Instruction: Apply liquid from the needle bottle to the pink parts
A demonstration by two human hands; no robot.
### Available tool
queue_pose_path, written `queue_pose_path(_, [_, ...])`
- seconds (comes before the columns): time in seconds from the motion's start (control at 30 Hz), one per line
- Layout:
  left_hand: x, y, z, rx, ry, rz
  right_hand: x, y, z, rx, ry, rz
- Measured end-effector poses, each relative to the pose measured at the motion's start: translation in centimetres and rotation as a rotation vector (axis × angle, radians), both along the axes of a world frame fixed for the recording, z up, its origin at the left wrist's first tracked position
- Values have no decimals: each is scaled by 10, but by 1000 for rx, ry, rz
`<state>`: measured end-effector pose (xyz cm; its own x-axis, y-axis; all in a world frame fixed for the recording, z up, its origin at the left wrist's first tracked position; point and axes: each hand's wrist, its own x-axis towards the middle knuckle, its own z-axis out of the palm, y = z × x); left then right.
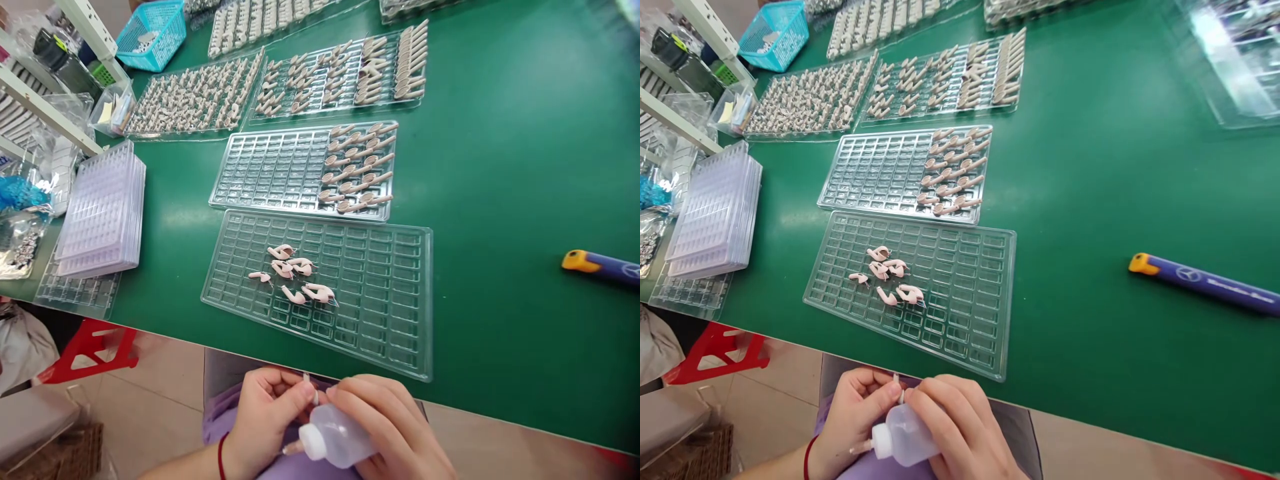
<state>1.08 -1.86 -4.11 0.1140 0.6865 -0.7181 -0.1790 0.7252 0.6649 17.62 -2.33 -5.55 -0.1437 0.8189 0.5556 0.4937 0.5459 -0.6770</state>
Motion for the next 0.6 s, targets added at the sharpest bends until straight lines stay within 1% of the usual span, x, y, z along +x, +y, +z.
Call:
queue_pose_path(0.13, [-1,0,-3,15,-19,7,0,-2,-2,-4,-17,12])
queue_pose_path(0.3, [-1,1,-1,16,-20,21,0,-5,-5,-7,-38,27])
queue_pose_path(0.47, [0,2,-1,47,-17,39,-1,-4,-5,11,-45,7])
queue_pose_path(0.53, [-2,5,2,47,3,4,-1,-2,-3,25,-37,6])
queue_pose_path(0.6, [-7,8,10,71,64,-95,1,2,1,20,-9,34])
